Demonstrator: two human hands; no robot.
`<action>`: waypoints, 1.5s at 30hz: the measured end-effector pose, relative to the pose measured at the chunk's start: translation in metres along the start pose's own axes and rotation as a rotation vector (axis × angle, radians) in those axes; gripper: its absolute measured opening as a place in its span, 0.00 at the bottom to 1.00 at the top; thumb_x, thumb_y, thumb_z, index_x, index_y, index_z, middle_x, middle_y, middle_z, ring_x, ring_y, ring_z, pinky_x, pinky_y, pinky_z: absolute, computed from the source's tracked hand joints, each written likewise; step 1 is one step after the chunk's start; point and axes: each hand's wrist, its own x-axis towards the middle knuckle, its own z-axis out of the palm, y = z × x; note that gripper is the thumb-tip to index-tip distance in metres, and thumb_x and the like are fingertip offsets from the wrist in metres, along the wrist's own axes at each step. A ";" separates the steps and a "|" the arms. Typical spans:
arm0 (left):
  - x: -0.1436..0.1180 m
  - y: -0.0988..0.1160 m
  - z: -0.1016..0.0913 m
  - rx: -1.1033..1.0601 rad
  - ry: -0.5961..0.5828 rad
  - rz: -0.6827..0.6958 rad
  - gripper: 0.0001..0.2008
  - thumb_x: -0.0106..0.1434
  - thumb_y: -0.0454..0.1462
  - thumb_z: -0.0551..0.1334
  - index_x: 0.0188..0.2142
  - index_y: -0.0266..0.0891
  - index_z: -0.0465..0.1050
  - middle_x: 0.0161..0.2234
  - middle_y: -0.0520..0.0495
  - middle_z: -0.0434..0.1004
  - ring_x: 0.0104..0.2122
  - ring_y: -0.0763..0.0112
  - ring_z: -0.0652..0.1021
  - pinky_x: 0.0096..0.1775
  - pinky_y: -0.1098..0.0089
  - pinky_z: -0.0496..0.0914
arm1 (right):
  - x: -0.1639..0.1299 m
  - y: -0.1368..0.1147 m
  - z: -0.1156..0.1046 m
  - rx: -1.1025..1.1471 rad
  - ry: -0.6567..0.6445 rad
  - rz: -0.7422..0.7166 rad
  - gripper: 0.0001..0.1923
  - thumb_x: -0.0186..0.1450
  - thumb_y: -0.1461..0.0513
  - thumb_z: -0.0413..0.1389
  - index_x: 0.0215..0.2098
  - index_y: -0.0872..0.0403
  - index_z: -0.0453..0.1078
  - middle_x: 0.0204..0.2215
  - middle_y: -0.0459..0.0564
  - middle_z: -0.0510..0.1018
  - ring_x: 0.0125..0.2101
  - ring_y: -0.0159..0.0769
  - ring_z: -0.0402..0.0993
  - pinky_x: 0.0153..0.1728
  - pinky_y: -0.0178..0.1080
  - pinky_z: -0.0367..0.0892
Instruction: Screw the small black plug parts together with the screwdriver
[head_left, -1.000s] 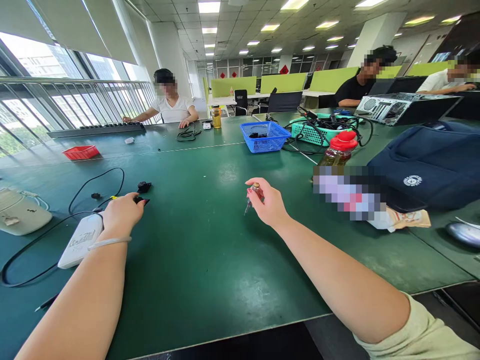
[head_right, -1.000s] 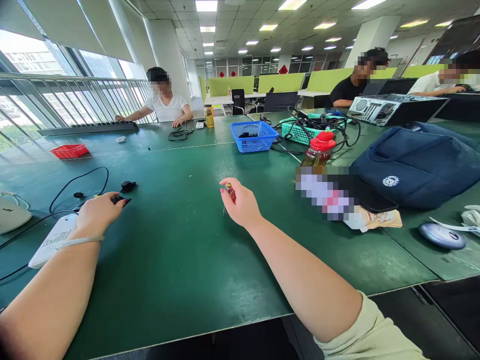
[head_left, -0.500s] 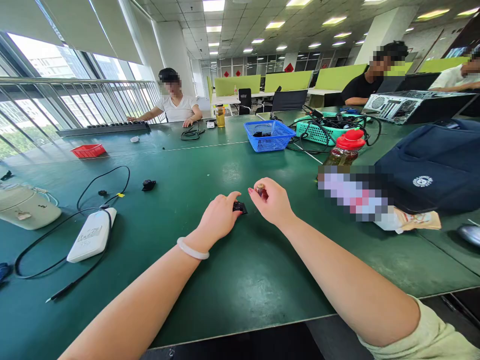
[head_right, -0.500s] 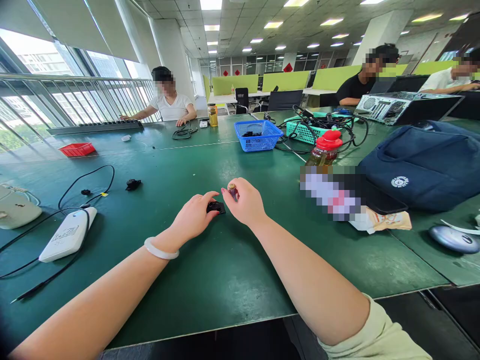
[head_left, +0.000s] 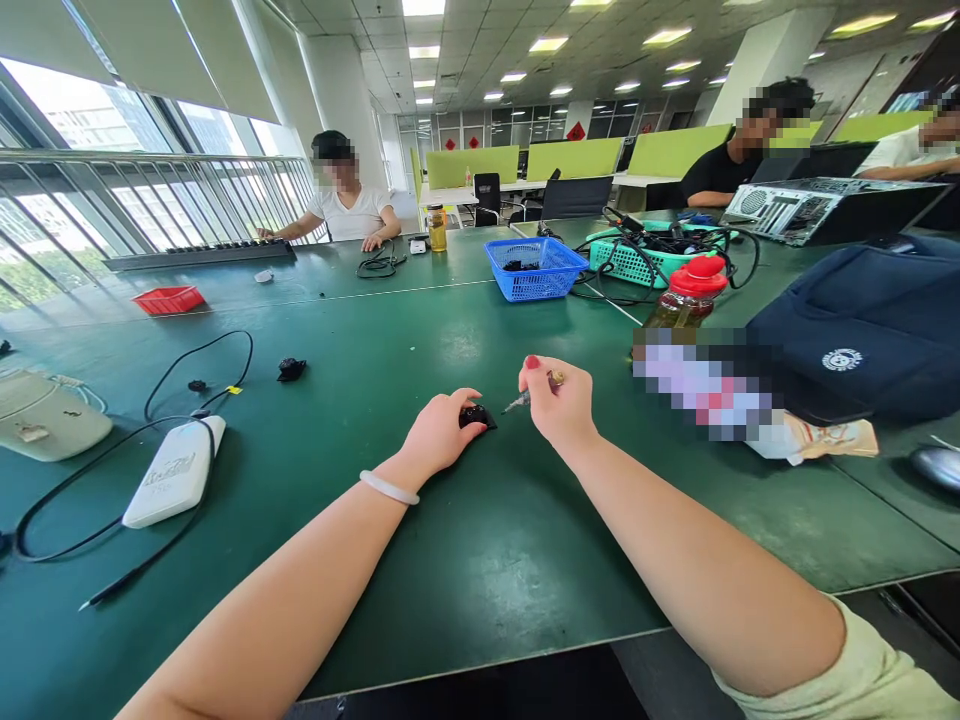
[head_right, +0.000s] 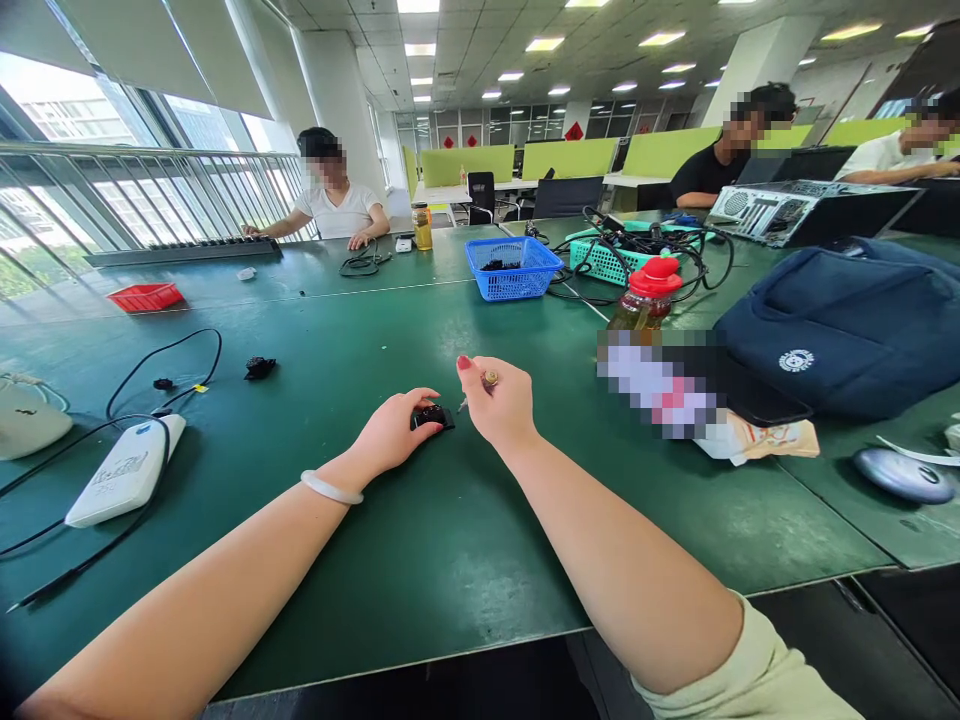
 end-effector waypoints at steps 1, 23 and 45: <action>0.000 -0.001 0.000 -0.008 0.000 -0.003 0.20 0.61 0.39 0.65 0.53 0.42 0.69 0.44 0.46 0.79 0.47 0.58 0.76 0.49 0.60 0.70 | -0.001 -0.001 0.000 0.015 -0.003 -0.027 0.34 0.69 0.39 0.40 0.16 0.51 0.58 0.14 0.45 0.60 0.18 0.32 0.58 0.23 0.37 0.57; 0.001 -0.006 0.005 -0.027 -0.003 0.060 0.16 0.60 0.37 0.64 0.48 0.41 0.72 0.43 0.44 0.79 0.43 0.59 0.77 0.46 0.61 0.71 | -0.007 0.001 0.008 -0.013 -0.332 -0.190 0.22 0.71 0.53 0.44 0.22 0.52 0.65 0.20 0.46 0.69 0.23 0.32 0.65 0.27 0.36 0.61; 0.006 -0.016 0.009 0.020 -0.039 0.110 0.18 0.55 0.33 0.62 0.46 0.43 0.74 0.40 0.48 0.80 0.39 0.60 0.77 0.42 0.64 0.70 | -0.018 -0.013 0.023 -0.406 -0.684 -0.680 0.25 0.71 0.52 0.49 0.20 0.54 0.71 0.21 0.48 0.67 0.21 0.32 0.58 0.24 0.38 0.48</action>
